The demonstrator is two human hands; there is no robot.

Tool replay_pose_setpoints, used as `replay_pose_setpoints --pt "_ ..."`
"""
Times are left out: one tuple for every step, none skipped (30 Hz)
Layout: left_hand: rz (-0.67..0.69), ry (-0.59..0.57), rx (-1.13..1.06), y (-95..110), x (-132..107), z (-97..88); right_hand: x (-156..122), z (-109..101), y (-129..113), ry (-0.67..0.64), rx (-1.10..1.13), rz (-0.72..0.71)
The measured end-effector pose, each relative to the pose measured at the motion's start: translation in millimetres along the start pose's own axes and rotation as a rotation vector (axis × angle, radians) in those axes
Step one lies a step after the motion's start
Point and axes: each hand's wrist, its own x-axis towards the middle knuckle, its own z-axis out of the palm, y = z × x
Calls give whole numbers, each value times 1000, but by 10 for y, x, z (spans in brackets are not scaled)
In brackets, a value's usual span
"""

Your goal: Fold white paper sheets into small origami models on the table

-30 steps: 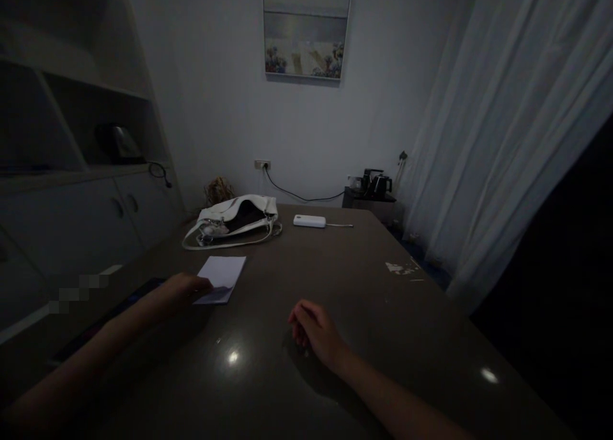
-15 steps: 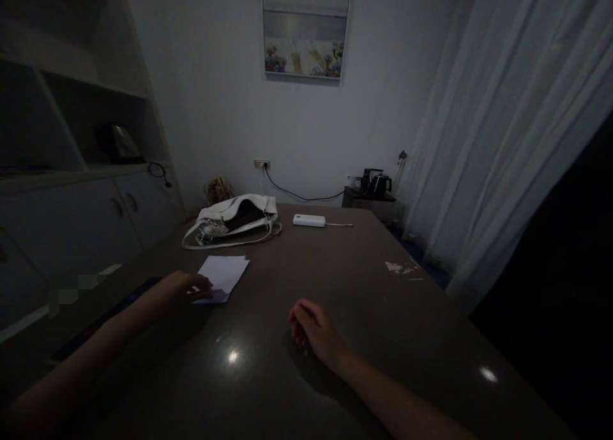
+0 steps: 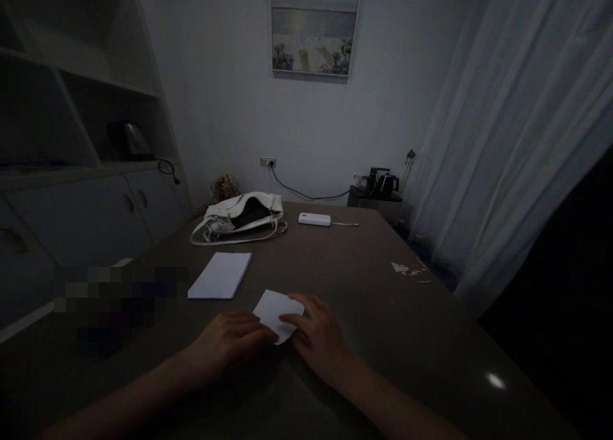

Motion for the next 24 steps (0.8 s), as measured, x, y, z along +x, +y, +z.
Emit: replay_pose_setpoints --pt "-19 4 -67 14 -16 -19 -1 -25 -9 -43 4 -36" --pt "-52 23 -141 18 -35 -49 -1 -46 -18 -77 22 -61" --pt "-89 51 -221 14 -52 -86 0 -61 -24 -103 47 -77" --pt "-126 80 -305 2 -67 -124 2 -70 -27 -119 75 -82" --pt "-157 117 -382 -16 -77 -157 4 -74 -27 -130 105 -82" --pt "-185 143 -449 -41 -82 -180 7 -74 -24 -136 138 -77" --pt "-223 173 -495 -74 -81 -191 10 -73 -17 -135 173 -67" --pt "-267 196 -517 -112 -74 -190 13 -72 -7 -129 209 -53" --pt "-320 200 -512 -155 -64 -177 16 -72 6 -116 246 -32" --pt "-367 194 -487 -201 -52 -156 19 -73 23 -98 281 -8" --pt "-402 198 -445 -247 -41 -131 21 -75 42 -79 310 19" --pt "-445 204 -389 -290 -32 -106 23 -77 65 -57 333 45" --pt "-490 191 -328 -328 -27 -85 23 -77 91 -29 351 69" --pt "-532 159 -275 -357 -25 -70 23 -73 119 9 366 96" --pt "-575 124 -235 -378 -27 -61 23 -65 150 53 381 127" --pt "-614 87 -211 -390 -31 -58 22 -53 181 102 401 166" --pt "-647 58 -202 -393 -37 -59 21 -37 210 146 430 213" --pt "-670 39 -207 -391 -43 -62 19 -18 236 168 477 259" --pt "-681 31 -221 -385 -48 -65 18 1 256 171 533 302" --pt "-678 28 -243 -378 -51 -66 18 19 270 161 586 342" --pt "-665 25 -272 -371 -52 -64 17 32 277 143 629 378" --pt "-644 23 -306 -366 -52 -59 17 41 277 125 655 406" --pt "-620 23 -346 -362 -50 -50 17 44 271 113 663 427" --pt "-598 26 -389 -360 -47 -39 18 42 261 107 665 437"
